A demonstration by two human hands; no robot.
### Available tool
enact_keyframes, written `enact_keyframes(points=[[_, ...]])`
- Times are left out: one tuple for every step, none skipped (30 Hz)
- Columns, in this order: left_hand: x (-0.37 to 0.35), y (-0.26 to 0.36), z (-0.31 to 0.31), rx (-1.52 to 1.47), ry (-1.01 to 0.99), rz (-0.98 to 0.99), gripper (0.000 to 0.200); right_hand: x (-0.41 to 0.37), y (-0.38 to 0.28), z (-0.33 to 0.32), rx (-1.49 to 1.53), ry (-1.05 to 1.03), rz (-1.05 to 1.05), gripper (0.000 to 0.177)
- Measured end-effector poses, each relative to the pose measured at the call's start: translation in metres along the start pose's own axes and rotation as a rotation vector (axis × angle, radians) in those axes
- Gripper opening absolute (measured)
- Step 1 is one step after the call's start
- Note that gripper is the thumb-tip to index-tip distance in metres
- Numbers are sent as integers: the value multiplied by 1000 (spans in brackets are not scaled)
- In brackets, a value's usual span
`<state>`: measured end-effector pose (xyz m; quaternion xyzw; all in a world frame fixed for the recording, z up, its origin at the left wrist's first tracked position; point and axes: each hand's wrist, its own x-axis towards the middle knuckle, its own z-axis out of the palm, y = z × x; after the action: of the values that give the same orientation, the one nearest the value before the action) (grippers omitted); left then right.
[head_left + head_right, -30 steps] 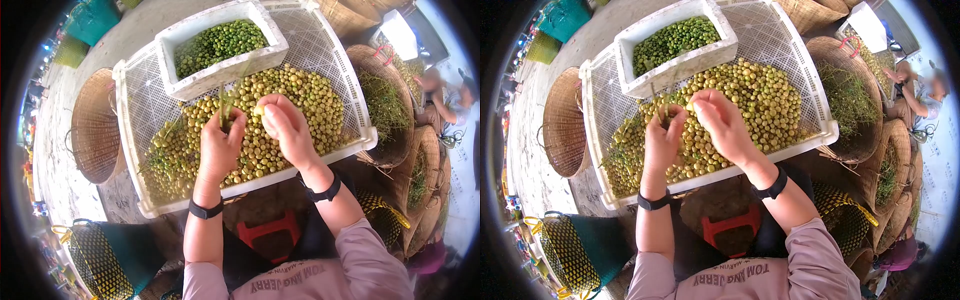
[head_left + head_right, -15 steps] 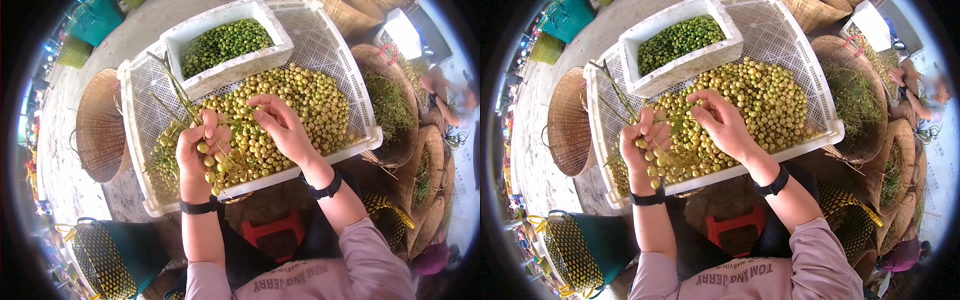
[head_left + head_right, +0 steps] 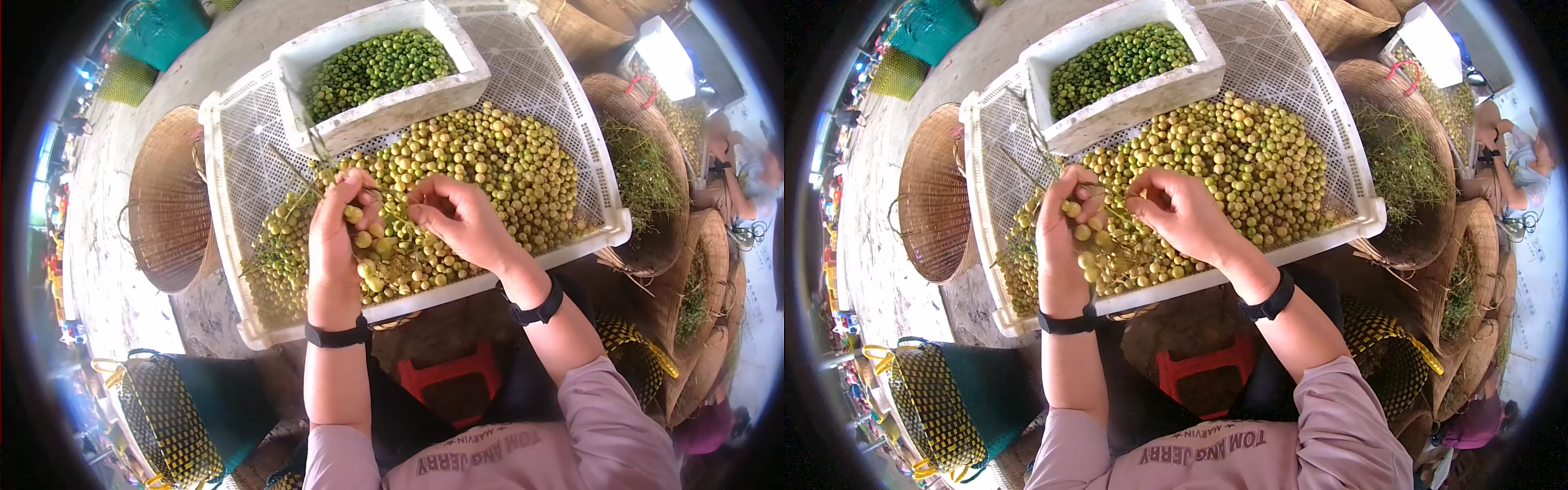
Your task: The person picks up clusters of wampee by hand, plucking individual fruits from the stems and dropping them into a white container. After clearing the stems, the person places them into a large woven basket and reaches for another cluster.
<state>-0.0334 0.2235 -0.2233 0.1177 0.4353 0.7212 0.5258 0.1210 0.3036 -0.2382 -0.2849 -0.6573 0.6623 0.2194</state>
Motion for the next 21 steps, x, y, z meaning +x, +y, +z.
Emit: enact_keyframes(points=[[-1, -1, 2, 59, -30, 24, 18, 1, 0, 1, -9, 110, -89, 15], [-6, -1, 8, 103, 3, 17, 16, 1, 0, 1, -18, 221, -178, 17], [-7, -1, 10, 148, -14, -9, 14, 1, -2, -1, -17, 264, -212, 20], [-7, -2, 12, 190, -33, -36, 12, 0, -4, -2, -21, 268, -211, 20], [-13, -2, 24, 234, 48, -51, 11, -1, -7, -3, -95, 256, -308, 20], [-15, -1, 23, 285, -6, -121, 13, -2, -9, -2, -169, 242, -404, 21], [-13, -4, 20, 266, -49, -122, 13, -3, -9, -1, -216, 255, -416, 22], [-11, -9, 18, 248, -90, -122, 14, -4, -12, 0, -294, 286, -452, 16], [-10, -10, 18, 247, -92, -124, 14, -2, -10, 1, -329, 326, -519, 13], [-9, -12, 19, 266, -96, -109, 13, -1, -8, 1, -363, 364, -586, 10], [-8, -12, 19, 285, -100, -94, 13, -2, -8, 0, -363, 364, -585, 10], [-7, -12, 20, 284, -99, -95, 13, -4, -8, 0, -338, 389, -533, 8], [-6, -12, 20, 294, -57, -63, 13, -6, -10, 1, -313, 412, -480, 6], [-6, -10, 19, 304, -12, -30, 14, -10, -14, -2, -313, 408, -478, 6], [-6, -5, 14, 239, 15, -29, 18, -16, -21, -7, -277, 266, -395, 6], [-3, -2, 7, 173, 27, -37, 24, -20, -25, -11, -240, 122, -312, 7], [-2, 1, 4, 151, 65, -39, 26, -27, -25, -10, -130, -45, -243, 7], [0, 3, 0, 130, 105, -39, 28, -33, -20, -10, -22, -234, -250, 9], [5, 3, -6, 189, 127, 43, 31, -37, -27, -15, -228, -476, -159, 11], [6, 2, -11, 191, 142, 47, 31, -41, -34, -18, -435, -715, -67, 14], [7, 1, -14, 150, 154, 50, 31, -47, -21, -12, -426, -743, -46, 17]])
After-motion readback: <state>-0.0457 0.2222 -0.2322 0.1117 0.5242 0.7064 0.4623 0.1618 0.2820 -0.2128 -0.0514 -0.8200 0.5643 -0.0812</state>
